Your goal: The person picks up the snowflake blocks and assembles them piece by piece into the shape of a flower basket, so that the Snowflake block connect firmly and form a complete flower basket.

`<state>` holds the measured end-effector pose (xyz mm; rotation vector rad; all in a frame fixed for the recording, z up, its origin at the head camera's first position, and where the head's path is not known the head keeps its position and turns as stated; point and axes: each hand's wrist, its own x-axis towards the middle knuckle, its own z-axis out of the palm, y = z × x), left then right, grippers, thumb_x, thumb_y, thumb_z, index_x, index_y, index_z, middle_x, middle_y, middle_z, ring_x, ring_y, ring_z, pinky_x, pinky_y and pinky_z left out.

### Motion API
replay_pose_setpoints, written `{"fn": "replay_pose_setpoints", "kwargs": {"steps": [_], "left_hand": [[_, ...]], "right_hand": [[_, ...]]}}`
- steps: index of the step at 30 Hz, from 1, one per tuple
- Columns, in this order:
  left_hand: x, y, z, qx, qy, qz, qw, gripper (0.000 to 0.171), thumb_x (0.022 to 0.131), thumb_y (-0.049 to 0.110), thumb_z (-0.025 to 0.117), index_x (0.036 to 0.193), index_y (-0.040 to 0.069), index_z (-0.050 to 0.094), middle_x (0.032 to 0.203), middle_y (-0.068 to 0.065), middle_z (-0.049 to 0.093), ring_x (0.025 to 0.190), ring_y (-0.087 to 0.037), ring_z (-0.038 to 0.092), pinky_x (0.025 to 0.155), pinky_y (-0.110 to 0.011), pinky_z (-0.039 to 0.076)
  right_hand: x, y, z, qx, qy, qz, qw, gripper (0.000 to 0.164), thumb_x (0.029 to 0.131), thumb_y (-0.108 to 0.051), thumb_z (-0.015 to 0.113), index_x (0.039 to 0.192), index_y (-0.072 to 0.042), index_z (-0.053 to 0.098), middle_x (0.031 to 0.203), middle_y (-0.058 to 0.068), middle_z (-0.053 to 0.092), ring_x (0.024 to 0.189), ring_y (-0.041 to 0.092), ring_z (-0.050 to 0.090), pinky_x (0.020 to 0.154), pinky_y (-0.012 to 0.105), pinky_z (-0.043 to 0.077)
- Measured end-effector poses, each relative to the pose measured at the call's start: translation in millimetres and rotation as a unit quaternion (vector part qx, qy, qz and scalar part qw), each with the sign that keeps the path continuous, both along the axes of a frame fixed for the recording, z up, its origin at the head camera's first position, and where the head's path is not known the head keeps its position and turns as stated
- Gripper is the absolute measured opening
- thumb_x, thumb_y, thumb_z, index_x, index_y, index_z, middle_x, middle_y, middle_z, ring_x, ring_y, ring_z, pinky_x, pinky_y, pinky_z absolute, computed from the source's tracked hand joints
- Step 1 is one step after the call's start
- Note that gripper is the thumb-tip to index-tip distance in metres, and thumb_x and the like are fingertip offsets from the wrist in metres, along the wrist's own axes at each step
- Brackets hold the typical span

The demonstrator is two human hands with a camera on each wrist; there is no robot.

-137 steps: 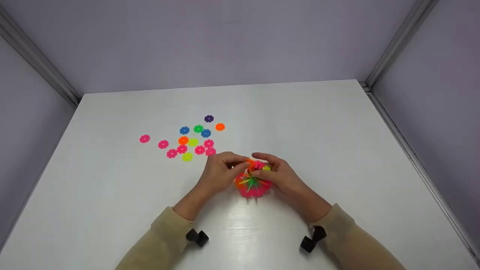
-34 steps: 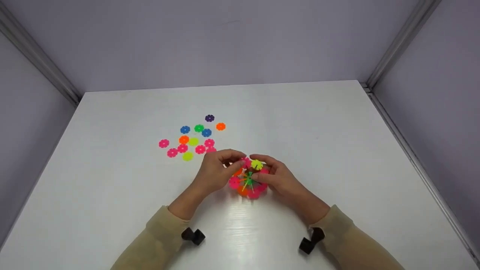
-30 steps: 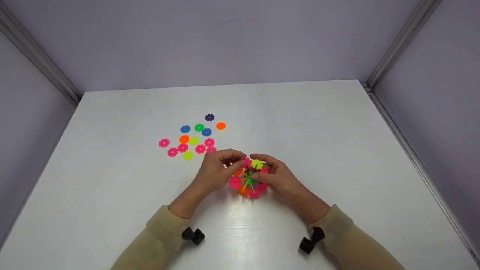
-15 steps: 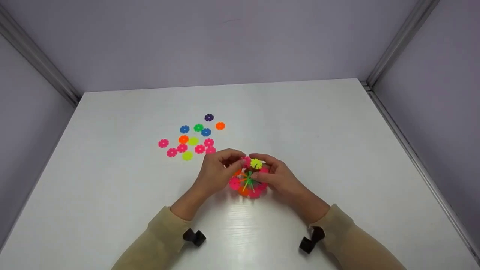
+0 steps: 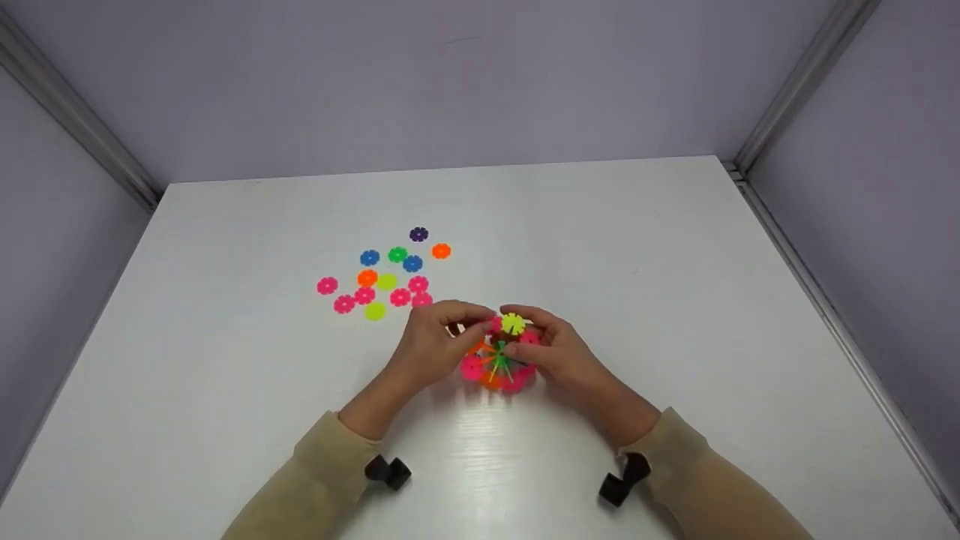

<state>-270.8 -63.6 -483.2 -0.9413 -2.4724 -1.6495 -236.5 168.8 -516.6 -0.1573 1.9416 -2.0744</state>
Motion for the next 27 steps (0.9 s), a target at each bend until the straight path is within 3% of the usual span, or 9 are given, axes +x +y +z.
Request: {"fn": "replay_pose_setpoints", "kwargs": {"steps": [9, 13, 16, 20, 27], "left_hand": [[0.8, 1.1, -3.5, -0.006, -0.006, 0.007, 0.9999, 0.017, 0.098, 0.013, 0.079, 0.114, 0.012, 0.084, 0.101, 0.007, 0.08, 0.084, -0.01, 0.068, 0.074, -0.032, 0.058], [0.6, 1.5, -4.1, 0.007, -0.015, 0.016, 0.9997, 0.016, 0.099, 0.016, 0.078, 0.113, 0.011, 0.083, 0.1, 0.009, 0.08, 0.077, -0.011, 0.065, 0.07, -0.026, 0.056], [0.8, 1.9, -4.9, 0.03, -0.02, 0.028, 0.999, 0.015, 0.1, 0.017, 0.077, 0.113, 0.01, 0.081, 0.098, 0.007, 0.079, 0.075, -0.013, 0.066, 0.069, -0.026, 0.058], [0.9, 2.5, -5.5, 0.049, -0.029, 0.049, 0.9972, 0.014, 0.1, 0.017, 0.077, 0.112, 0.011, 0.08, 0.098, 0.007, 0.079, 0.079, -0.013, 0.07, 0.072, -0.029, 0.062], [0.2, 1.5, -3.9, 0.053, -0.062, 0.058, 0.9949, 0.012, 0.099, 0.017, 0.078, 0.111, 0.014, 0.08, 0.098, 0.006, 0.079, 0.083, -0.014, 0.072, 0.077, -0.031, 0.063]], "right_hand": [[-1.0, 0.8, -1.9, -0.059, 0.006, 0.0, 0.998, 0.065, 0.098, -0.003, 0.074, 0.155, 0.006, 0.044, 0.136, 0.019, 0.068, 0.124, 0.028, 0.069, 0.103, 0.034, 0.055], [-1.9, 2.6, -0.9, -0.047, 0.001, -0.017, 0.999, 0.07, 0.097, -0.01, 0.077, 0.158, 0.0, 0.044, 0.14, 0.017, 0.066, 0.127, 0.028, 0.066, 0.104, 0.033, 0.055], [-1.7, 3.2, -0.1, -0.065, -0.015, -0.033, 0.997, 0.075, 0.096, -0.014, 0.079, 0.161, -0.006, 0.041, 0.147, 0.014, 0.059, 0.134, 0.028, 0.06, 0.106, 0.034, 0.053], [-0.8, 1.9, -0.1, -0.108, -0.037, -0.043, 0.993, 0.077, 0.094, -0.012, 0.08, 0.161, -0.01, 0.042, 0.155, 0.013, 0.051, 0.141, 0.03, 0.052, 0.11, 0.038, 0.05], [-0.7, -0.2, 0.4, -0.102, -0.043, -0.054, 0.992, 0.073, 0.092, -0.006, 0.08, 0.157, -0.01, 0.047, 0.153, 0.015, 0.053, 0.138, 0.032, 0.054, 0.108, 0.037, 0.052]]}}
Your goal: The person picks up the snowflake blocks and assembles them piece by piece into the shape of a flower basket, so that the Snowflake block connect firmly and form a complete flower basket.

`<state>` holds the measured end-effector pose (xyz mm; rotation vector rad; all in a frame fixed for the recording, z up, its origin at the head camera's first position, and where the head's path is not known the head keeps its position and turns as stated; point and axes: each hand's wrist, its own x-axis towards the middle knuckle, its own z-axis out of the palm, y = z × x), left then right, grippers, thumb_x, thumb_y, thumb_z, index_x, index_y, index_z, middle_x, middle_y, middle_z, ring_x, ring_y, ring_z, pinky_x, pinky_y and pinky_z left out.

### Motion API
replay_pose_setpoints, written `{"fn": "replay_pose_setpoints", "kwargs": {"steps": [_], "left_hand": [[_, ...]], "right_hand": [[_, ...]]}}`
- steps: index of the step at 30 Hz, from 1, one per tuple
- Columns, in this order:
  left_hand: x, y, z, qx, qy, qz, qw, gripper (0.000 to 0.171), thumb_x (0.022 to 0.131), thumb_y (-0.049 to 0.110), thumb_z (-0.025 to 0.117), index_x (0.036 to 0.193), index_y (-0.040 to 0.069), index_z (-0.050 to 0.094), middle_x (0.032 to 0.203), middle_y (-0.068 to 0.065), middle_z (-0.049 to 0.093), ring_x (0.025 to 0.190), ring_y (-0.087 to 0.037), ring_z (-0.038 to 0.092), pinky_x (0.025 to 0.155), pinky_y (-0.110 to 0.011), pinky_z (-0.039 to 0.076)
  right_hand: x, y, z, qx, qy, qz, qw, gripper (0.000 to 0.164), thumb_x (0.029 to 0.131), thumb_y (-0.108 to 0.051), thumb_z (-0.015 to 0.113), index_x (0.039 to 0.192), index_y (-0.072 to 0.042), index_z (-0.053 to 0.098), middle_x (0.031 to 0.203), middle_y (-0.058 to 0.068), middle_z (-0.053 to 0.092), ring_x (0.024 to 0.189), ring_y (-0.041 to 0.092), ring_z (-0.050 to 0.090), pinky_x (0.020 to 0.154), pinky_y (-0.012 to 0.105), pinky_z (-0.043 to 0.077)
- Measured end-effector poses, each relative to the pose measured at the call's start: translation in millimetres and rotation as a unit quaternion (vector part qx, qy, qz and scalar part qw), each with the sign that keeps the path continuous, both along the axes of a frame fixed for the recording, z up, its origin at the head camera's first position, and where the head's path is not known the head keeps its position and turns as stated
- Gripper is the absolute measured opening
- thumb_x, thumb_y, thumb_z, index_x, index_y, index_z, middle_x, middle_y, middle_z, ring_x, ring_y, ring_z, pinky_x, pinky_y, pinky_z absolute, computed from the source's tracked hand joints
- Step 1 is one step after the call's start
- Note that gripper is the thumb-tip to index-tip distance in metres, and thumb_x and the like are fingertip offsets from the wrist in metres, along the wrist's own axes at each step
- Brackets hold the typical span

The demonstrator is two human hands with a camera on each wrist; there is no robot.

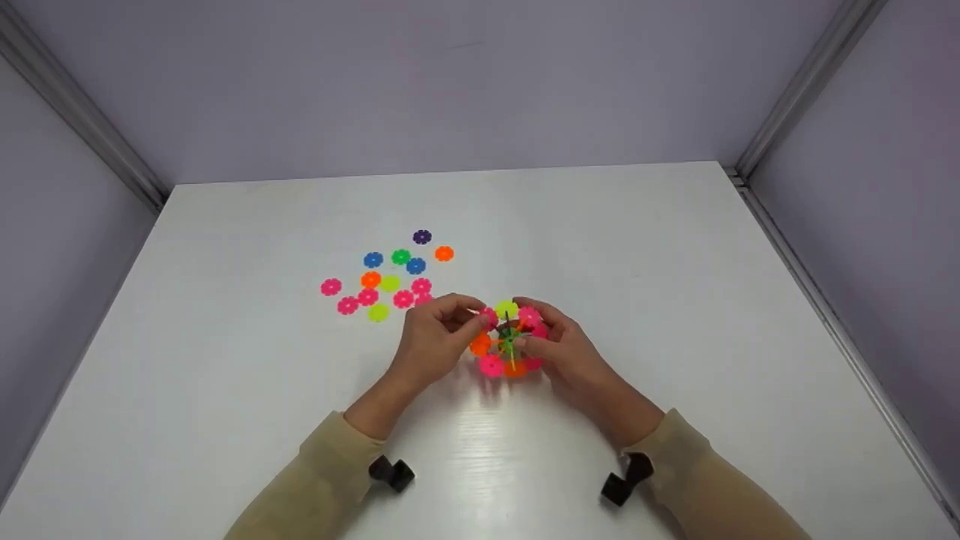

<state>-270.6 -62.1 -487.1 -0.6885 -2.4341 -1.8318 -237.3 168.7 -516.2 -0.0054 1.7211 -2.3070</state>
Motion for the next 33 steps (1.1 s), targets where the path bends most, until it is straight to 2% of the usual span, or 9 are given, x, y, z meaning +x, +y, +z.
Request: {"fn": "replay_pose_setpoints", "kwargs": {"steps": [5, 12, 14, 19, 23, 26, 28, 33], "left_hand": [[-1.1, -1.2, -0.9, 0.0, -0.02, -0.013, 0.9997, 0.012, 0.099, 0.018, 0.079, 0.109, 0.013, 0.082, 0.097, 0.004, 0.079, 0.082, -0.016, 0.072, 0.077, -0.03, 0.062], [-1.1, -0.5, -5.4, 0.032, -0.043, -0.022, 0.9983, 0.012, 0.098, 0.016, 0.079, 0.107, 0.009, 0.083, 0.1, -0.001, 0.081, 0.087, -0.019, 0.076, 0.08, -0.029, 0.063], [-0.7, 0.0, -6.5, 0.036, -0.039, -0.02, 0.9984, 0.013, 0.098, 0.016, 0.079, 0.108, 0.009, 0.083, 0.101, -0.001, 0.081, 0.088, -0.019, 0.076, 0.081, -0.029, 0.062], [0.4, 0.9, -4.6, 0.03, -0.032, -0.01, 0.999, 0.014, 0.098, 0.018, 0.08, 0.11, 0.011, 0.082, 0.1, 0.002, 0.08, 0.087, -0.018, 0.074, 0.08, -0.03, 0.062], [-1.9, -2.4, -1.9, 0.021, -0.029, -0.017, 0.9992, 0.017, 0.099, 0.02, 0.079, 0.113, 0.012, 0.081, 0.099, 0.002, 0.08, 0.084, -0.018, 0.073, 0.077, -0.029, 0.062], [-6.0, -10.8, 2.1, 0.021, -0.019, -0.016, 0.9995, 0.021, 0.1, 0.022, 0.077, 0.118, 0.012, 0.08, 0.1, 0.001, 0.079, 0.084, -0.018, 0.074, 0.077, -0.029, 0.062], [-10.8, -21.3, 5.8, 0.022, -0.01, -0.005, 0.9997, 0.022, 0.101, 0.022, 0.076, 0.121, 0.012, 0.08, 0.1, -0.001, 0.079, 0.084, -0.018, 0.075, 0.077, -0.029, 0.062], [-33.8, -64.5, 15.5, 0.003, 0.005, 0.055, 0.9985, 0.025, 0.101, 0.02, 0.076, 0.123, 0.01, 0.078, 0.104, -0.007, 0.078, 0.089, -0.02, 0.073, 0.076, -0.024, 0.06]], "right_hand": [[0.5, 0.4, 0.7, 0.001, 0.004, -0.001, 1.0, 0.074, 0.093, -0.005, 0.079, 0.158, -0.007, 0.045, 0.151, 0.016, 0.054, 0.135, 0.031, 0.057, 0.107, 0.037, 0.053], [0.1, 2.5, -0.8, 0.03, 0.029, -0.003, 0.999, 0.067, 0.096, -0.005, 0.076, 0.156, -0.007, 0.047, 0.148, 0.017, 0.057, 0.13, 0.03, 0.061, 0.104, 0.036, 0.054], [0.4, 2.0, -1.0, 0.04, 0.026, -0.005, 0.999, 0.067, 0.095, -0.006, 0.077, 0.156, -0.007, 0.048, 0.148, 0.015, 0.057, 0.131, 0.029, 0.06, 0.104, 0.034, 0.054], [0.9, 0.0, -0.4, 0.012, 0.006, 0.0, 1.0, 0.066, 0.095, -0.005, 0.078, 0.154, -0.004, 0.048, 0.151, 0.016, 0.054, 0.135, 0.03, 0.056, 0.107, 0.035, 0.052], [0.7, -1.1, 0.6, 0.002, 0.004, 0.003, 1.0, 0.064, 0.096, -0.004, 0.077, 0.153, -0.003, 0.049, 0.151, 0.017, 0.054, 0.135, 0.031, 0.055, 0.108, 0.036, 0.051], [-0.5, -1.9, 0.3, 0.017, 0.004, 0.005, 1.0, 0.064, 0.096, -0.005, 0.076, 0.153, -0.004, 0.049, 0.15, 0.016, 0.054, 0.135, 0.03, 0.056, 0.108, 0.035, 0.052], [-1.5, -2.5, -0.4, 0.023, -0.001, 0.006, 1.0, 0.063, 0.096, -0.006, 0.076, 0.153, -0.005, 0.05, 0.151, 0.015, 0.054, 0.136, 0.03, 0.055, 0.108, 0.035, 0.052], [-3.1, -3.1, -1.4, 0.031, -0.012, 0.005, 0.999, 0.062, 0.096, -0.006, 0.076, 0.153, -0.006, 0.051, 0.152, 0.015, 0.052, 0.138, 0.03, 0.052, 0.107, 0.036, 0.052]]}}
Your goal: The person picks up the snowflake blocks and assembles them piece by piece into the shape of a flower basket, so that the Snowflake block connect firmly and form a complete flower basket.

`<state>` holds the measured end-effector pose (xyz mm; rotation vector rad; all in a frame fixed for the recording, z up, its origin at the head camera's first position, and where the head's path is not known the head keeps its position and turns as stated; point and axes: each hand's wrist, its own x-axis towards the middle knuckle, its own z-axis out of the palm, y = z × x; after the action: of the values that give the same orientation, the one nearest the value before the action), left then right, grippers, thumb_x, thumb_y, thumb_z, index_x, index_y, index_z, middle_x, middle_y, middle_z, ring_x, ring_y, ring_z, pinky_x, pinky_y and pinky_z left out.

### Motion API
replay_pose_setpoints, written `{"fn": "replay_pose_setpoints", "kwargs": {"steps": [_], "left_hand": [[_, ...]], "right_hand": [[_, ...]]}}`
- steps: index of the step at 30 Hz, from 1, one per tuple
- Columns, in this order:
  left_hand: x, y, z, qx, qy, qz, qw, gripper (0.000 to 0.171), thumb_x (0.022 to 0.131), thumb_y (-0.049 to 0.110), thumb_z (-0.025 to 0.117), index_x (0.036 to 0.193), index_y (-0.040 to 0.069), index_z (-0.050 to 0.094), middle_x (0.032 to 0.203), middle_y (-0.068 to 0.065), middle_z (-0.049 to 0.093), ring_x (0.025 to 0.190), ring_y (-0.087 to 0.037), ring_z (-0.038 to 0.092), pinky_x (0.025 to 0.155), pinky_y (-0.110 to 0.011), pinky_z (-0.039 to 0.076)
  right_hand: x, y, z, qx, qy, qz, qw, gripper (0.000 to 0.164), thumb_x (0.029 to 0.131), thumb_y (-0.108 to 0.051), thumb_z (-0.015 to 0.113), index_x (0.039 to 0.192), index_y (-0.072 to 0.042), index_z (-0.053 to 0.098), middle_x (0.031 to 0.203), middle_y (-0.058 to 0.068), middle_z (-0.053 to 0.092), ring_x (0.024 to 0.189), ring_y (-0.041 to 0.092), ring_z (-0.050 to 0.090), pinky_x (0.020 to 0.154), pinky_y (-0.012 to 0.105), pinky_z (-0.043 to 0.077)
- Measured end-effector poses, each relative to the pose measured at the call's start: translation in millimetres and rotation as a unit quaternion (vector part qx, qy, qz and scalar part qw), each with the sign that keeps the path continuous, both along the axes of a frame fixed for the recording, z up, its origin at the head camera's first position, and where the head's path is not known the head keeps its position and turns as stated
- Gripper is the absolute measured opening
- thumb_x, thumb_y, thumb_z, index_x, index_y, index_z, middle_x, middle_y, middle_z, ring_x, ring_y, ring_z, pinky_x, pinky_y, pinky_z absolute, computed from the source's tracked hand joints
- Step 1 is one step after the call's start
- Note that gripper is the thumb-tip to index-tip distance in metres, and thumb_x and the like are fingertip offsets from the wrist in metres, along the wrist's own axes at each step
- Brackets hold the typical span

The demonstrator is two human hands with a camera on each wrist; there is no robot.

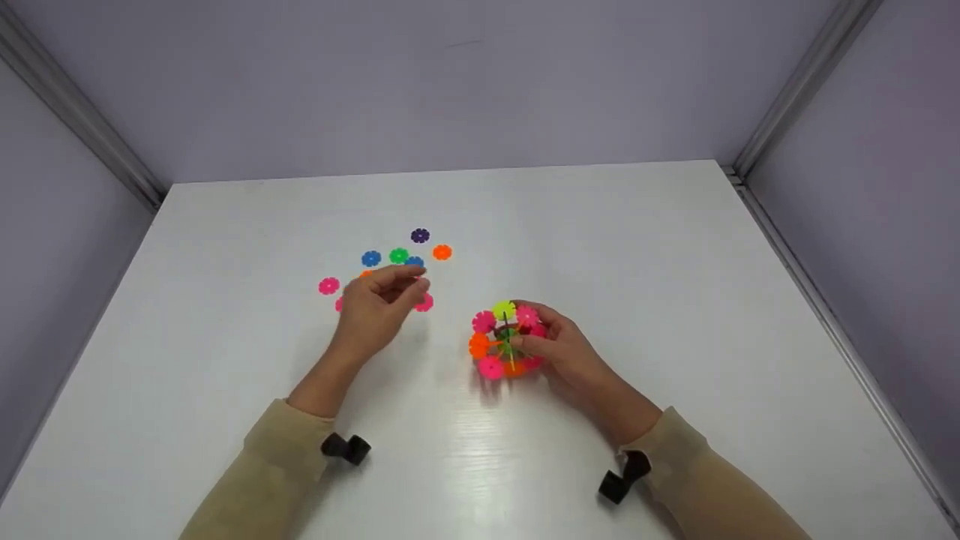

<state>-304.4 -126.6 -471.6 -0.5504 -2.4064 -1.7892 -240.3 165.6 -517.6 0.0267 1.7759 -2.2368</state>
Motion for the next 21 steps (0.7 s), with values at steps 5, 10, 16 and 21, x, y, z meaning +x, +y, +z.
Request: {"fn": "replay_pose_setpoints", "kwargs": {"steps": [5, 10, 16, 21], "left_hand": [[-31.7, -56.2, -0.3, -0.074, -0.021, 0.075, 0.9942, 0.03, 0.102, 0.024, 0.075, 0.13, 0.011, 0.075, 0.118, -0.003, 0.075, 0.103, -0.018, 0.068, 0.081, -0.018, 0.057], [-54.8, -103.8, -11.8, -0.135, -0.07, 0.105, 0.9827, 0.036, 0.105, 0.028, 0.071, 0.137, 0.011, 0.071, 0.128, -0.005, 0.072, 0.117, -0.022, 0.063, 0.091, -0.018, 0.054], [-63.5, -129.8, -26.8, -0.151, -0.141, 0.087, 0.9745, 0.045, 0.104, 0.029, 0.071, 0.145, 0.012, 0.064, 0.14, -0.009, 0.065, 0.136, -0.029, 0.052, 0.11, -0.038, 0.051], [-66.8, -133.3, -35.8, -0.17, -0.167, 0.067, 0.9688, 0.045, 0.105, 0.024, 0.07, 0.147, 0.01, 0.062, 0.144, -0.011, 0.06, 0.14, -0.033, 0.047, 0.119, -0.049, 0.041]], "right_hand": [[-0.8, 0.4, -1.0, 0.006, 0.005, 0.001, 1.0, 0.062, 0.096, -0.006, 0.075, 0.153, -0.007, 0.051, 0.15, 0.015, 0.054, 0.133, 0.028, 0.056, 0.104, 0.035, 0.055], [0.0, 0.4, -0.1, -0.015, 0.009, 0.01, 1.0, 0.06, 0.097, -0.004, 0.072, 0.153, -0.003, 0.05, 0.148, 0.016, 0.055, 0.13, 0.028, 0.058, 0.104, 0.036, 0.055], [1.4, 1.4, -0.1, 0.001, -0.005, 0.004, 1.0, 0.061, 0.096, -0.007, 0.075, 0.152, -0.006, 0.052, 0.148, 0.014, 0.055, 0.131, 0.028, 0.056, 0.104, 0.037, 0.055], [2.3, 1.6, -0.7, 0.008, -0.017, 0.001, 1.0, 0.063, 0.095, -0.008, 0.078, 0.153, -0.009, 0.053, 0.15, 0.014, 0.055, 0.133, 0.029, 0.056, 0.104, 0.037, 0.055]]}}
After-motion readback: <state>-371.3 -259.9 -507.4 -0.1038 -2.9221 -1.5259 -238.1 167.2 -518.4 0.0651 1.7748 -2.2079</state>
